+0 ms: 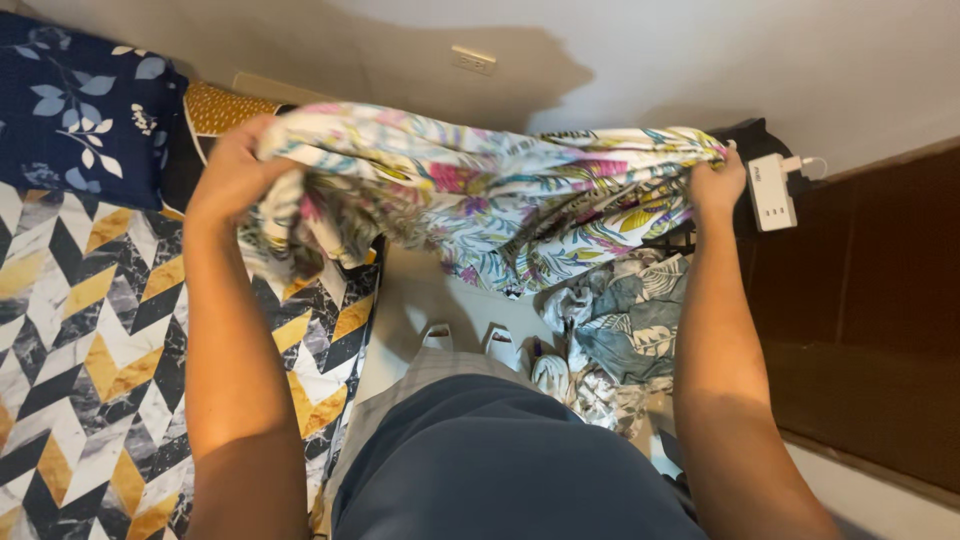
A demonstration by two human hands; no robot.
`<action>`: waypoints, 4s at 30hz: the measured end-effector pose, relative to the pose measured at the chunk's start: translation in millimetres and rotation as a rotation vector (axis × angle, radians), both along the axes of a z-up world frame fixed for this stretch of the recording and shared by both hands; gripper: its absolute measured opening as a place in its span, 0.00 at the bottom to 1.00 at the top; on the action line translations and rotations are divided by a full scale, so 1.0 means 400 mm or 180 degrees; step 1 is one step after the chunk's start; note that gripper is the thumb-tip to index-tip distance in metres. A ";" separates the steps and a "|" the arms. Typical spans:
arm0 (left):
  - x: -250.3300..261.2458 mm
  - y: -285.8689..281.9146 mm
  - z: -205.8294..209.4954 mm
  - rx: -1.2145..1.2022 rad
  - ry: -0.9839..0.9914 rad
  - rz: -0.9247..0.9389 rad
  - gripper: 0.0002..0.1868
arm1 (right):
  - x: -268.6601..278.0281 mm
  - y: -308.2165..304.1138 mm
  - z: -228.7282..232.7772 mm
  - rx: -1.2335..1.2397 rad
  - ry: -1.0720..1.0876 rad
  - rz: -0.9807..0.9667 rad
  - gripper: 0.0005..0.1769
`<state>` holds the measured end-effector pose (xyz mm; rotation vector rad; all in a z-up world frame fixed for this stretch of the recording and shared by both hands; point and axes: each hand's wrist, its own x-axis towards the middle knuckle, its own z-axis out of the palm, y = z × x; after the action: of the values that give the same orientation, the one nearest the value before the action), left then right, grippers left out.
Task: The person folds a dark blue floral pillowcase and places it on the bed. Then the person picks up a colorful floral sheet from the floor, shakes it out, and folds it while sitting on the floor.
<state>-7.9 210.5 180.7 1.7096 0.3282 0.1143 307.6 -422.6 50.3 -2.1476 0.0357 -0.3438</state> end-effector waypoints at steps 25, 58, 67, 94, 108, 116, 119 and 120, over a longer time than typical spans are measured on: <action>0.198 -0.599 -0.271 0.1619 -0.0808 -0.1197 0.27 | -0.283 0.335 0.145 0.0956 0.0280 0.1913 0.19; 0.126 -0.125 -0.333 0.1041 -0.0812 0.1389 0.26 | -0.278 0.035 0.483 0.0557 -0.0314 0.1291 0.28; 0.065 -0.093 -0.357 0.1616 -0.1089 0.1920 0.18 | -0.233 -0.008 0.475 -0.1567 -0.1749 0.0564 0.14; 0.226 -0.426 0.184 -0.1170 -0.1674 -0.0834 0.11 | -0.531 0.476 -0.068 -0.1156 0.0772 0.2575 0.24; 0.031 0.169 0.008 -0.2908 -0.2417 0.1004 0.21 | -0.307 0.099 -0.170 -0.0963 -0.0749 -0.0143 0.12; 0.022 0.269 -0.116 -0.2463 -0.2519 0.1890 0.19 | -0.217 -0.086 -0.078 -0.0069 -0.0720 -0.0431 0.07; 0.065 0.136 -0.143 0.0850 -0.1676 0.1610 0.23 | -0.202 -0.026 0.014 0.0423 -0.0635 0.0803 0.07; 0.075 0.076 -0.146 0.1847 -0.1319 0.1254 0.28 | -0.212 0.010 0.055 0.0496 -0.0642 0.1326 0.08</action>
<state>22.3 241.0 122.2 2.1086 0.3352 0.9144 222.8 -418.6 72.1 -1.8983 -0.4778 -0.2987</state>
